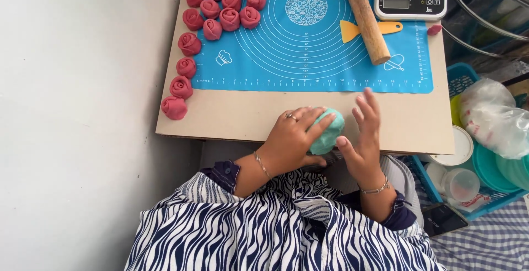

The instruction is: Kneading and shaping a piece of blue dough by hand on a silicone mat.

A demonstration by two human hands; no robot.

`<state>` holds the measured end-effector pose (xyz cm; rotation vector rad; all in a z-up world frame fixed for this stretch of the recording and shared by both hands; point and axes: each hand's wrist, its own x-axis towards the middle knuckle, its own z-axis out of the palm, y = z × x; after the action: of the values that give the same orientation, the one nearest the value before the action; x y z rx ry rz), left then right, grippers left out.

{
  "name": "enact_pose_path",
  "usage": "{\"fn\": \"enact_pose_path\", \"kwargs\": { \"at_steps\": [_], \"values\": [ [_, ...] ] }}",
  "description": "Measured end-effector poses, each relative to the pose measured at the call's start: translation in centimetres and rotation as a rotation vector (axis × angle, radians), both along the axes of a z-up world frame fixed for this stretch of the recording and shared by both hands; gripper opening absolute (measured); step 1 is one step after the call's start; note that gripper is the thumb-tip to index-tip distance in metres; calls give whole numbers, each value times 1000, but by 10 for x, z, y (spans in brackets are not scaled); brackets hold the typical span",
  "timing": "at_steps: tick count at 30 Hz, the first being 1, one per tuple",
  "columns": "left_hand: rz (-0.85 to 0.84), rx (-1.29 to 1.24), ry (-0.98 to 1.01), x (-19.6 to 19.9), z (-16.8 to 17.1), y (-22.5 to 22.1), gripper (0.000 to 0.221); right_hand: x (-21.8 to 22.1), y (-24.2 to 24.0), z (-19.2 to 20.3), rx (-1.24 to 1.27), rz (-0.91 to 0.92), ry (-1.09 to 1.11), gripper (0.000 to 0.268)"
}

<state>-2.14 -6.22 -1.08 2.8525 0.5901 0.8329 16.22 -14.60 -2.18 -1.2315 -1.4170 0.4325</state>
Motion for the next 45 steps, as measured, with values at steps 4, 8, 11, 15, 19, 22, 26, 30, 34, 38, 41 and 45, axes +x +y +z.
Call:
{"fn": "enact_pose_path", "kwargs": {
  "at_steps": [4,8,11,15,19,22,26,30,34,38,41,45],
  "values": [
    [8,33,-86,-14,-1,-25,84,1,10,10,-125,83,-127,87],
    [-37,153,-295,-25,-10,-37,47,-7,6,5,-207,252,-185,78],
    [-103,166,-405,-34,1,-39,31,-19,-7,14,-249,270,-117,68],
    [-224,127,-411,-45,24,-41,21,-34,-25,39,-265,184,-140,57],
    [-238,108,-473,-37,61,-39,25,-34,-31,60,-191,80,-144,52],
    [-252,147,-466,-24,57,-12,23,-29,-8,87,-25,-36,-245,49],
    [15,76,-403,-11,49,26,84,-22,49,97,153,-114,-452,25],
    [308,-325,42,-17,67,36,125,-17,103,60,180,-71,-680,22],
    [397,-264,217,-26,42,62,88,-17,118,70,55,52,-492,59],
    [401,-134,79,-28,32,66,61,-16,120,102,-44,148,-192,53],
    [240,-367,-72,-16,30,56,52,-32,130,80,-121,-27,-458,54],
    [187,-599,35,-6,35,45,71,-37,137,54,-243,-106,-602,66]
  ]
}}
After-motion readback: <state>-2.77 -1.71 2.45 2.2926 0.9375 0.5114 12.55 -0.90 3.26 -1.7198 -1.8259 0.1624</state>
